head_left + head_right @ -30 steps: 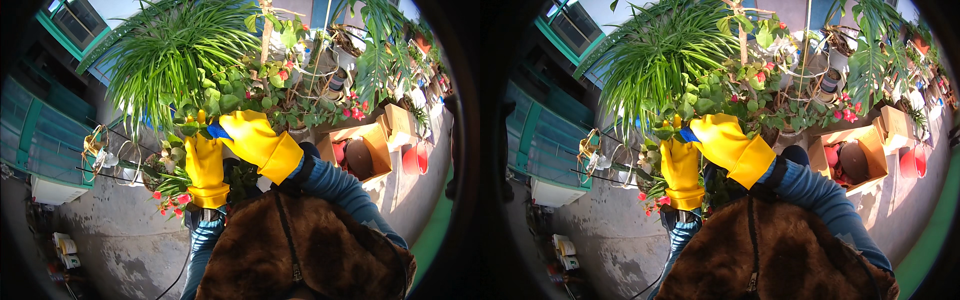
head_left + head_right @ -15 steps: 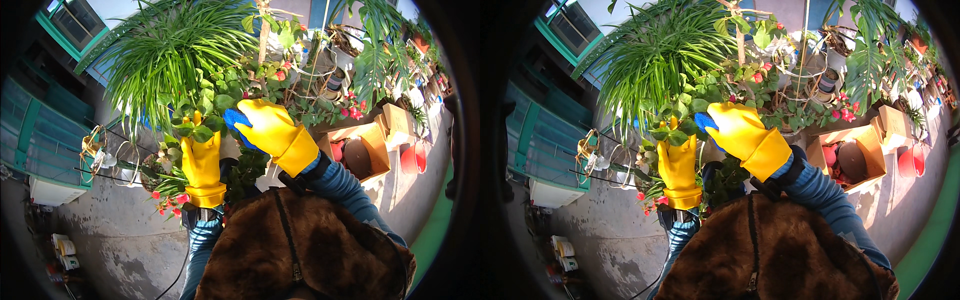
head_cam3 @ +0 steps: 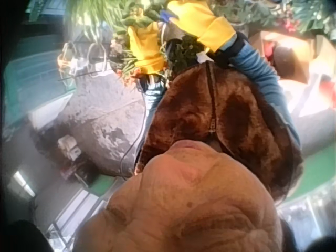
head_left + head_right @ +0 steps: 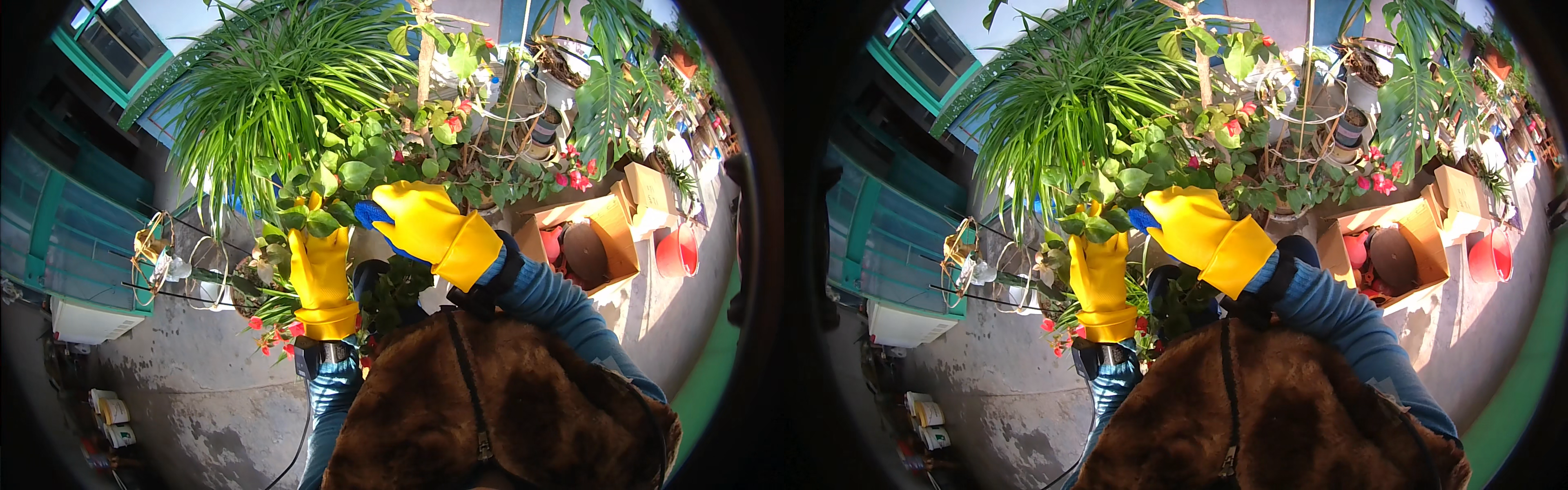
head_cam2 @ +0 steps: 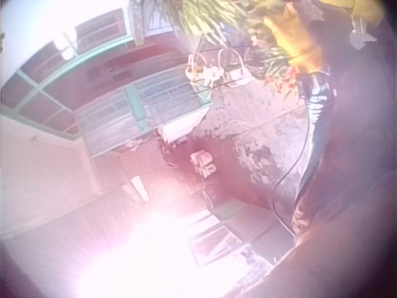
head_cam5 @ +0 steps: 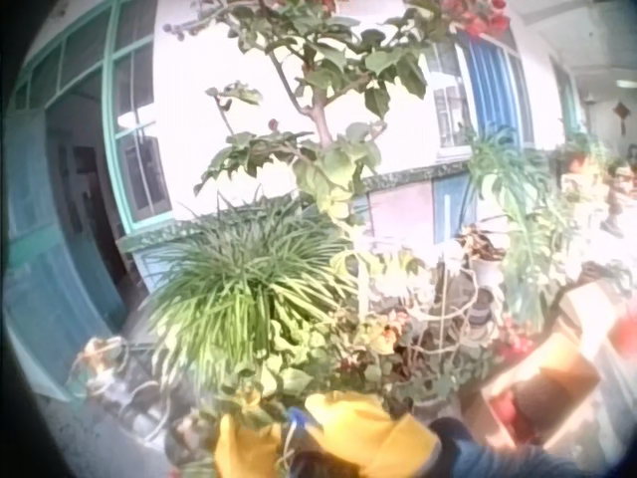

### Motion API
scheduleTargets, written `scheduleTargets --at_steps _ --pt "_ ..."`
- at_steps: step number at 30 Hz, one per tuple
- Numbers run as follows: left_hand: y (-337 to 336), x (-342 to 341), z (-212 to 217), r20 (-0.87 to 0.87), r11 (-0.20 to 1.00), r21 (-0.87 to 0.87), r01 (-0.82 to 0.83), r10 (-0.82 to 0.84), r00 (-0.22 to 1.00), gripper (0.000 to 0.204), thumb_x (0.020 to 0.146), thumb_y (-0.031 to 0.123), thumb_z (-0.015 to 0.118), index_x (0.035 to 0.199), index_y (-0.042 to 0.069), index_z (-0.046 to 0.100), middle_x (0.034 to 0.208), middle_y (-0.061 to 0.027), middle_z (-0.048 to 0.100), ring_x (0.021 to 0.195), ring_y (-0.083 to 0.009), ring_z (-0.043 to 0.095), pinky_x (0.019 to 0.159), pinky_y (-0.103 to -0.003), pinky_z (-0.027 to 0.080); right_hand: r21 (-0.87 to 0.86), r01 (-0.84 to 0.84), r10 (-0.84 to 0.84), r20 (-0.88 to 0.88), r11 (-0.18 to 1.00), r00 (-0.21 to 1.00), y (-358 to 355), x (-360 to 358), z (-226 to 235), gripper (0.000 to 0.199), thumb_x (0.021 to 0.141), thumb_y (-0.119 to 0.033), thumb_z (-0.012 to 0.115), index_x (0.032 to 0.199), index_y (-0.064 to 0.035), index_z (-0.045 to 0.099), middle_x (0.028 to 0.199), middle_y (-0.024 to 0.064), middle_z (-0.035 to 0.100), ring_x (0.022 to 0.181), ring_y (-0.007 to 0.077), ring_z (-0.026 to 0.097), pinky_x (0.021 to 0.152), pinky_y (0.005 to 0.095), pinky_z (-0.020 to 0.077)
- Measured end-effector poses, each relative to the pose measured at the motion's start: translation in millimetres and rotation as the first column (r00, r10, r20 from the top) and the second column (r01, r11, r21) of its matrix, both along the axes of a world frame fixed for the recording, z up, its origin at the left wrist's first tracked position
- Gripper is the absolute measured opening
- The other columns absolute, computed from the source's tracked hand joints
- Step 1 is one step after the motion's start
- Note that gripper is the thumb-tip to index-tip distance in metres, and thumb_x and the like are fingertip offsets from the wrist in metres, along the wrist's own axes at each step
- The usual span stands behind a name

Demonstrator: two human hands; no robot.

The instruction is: The person wipes the leaves of a potted plant with a blue cloth while wearing yellow gloves. They move around the plant to reach different leaves and continue wiping throughout the clip.

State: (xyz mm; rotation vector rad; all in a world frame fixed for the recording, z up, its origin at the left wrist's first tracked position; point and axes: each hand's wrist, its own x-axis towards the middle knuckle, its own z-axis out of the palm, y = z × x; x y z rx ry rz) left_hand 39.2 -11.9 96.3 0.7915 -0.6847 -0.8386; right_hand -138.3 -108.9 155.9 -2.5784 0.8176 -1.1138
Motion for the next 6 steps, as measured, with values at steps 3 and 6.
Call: scheduleTargets --at_steps 3,6 --pt "-3.1 11.4 0.5 -0.339 0.979 -0.174 0.109 -0.163 0.927 0.052 0.114 0.032 0.036 0.159 0.005 0.036 0.164 -0.0159 0.039 0.149 -0.0351 0.038 0.125 -0.053 0.028 0.026 0.022 -0.021 -0.026 0.999 0.999 -6.8 -6.4 -2.5 0.026 0.087 -0.026 0.077 0.096 -0.0056 0.064 0.085 0.0169 0.069 0.078 0.0423 0.069 0.07 0.0517 0.0535" --pt "-3.5 13.6 0.2 -0.303 0.999 0.025 0.028 -0.019 0.953 0.052 0.114 0.032 0.036 0.159 0.005 0.035 0.165 -0.0159 0.039 0.15 -0.0357 0.037 0.125 -0.053 0.028 0.075 0.029 -0.026 -0.047 0.997 0.999 -9.9 -7.5 -4.7 0.029 0.087 -0.028 0.077 0.099 -0.0056 0.063 0.091 0.0171 0.07 0.082 0.0424 0.069 0.073 0.0519 0.0538"
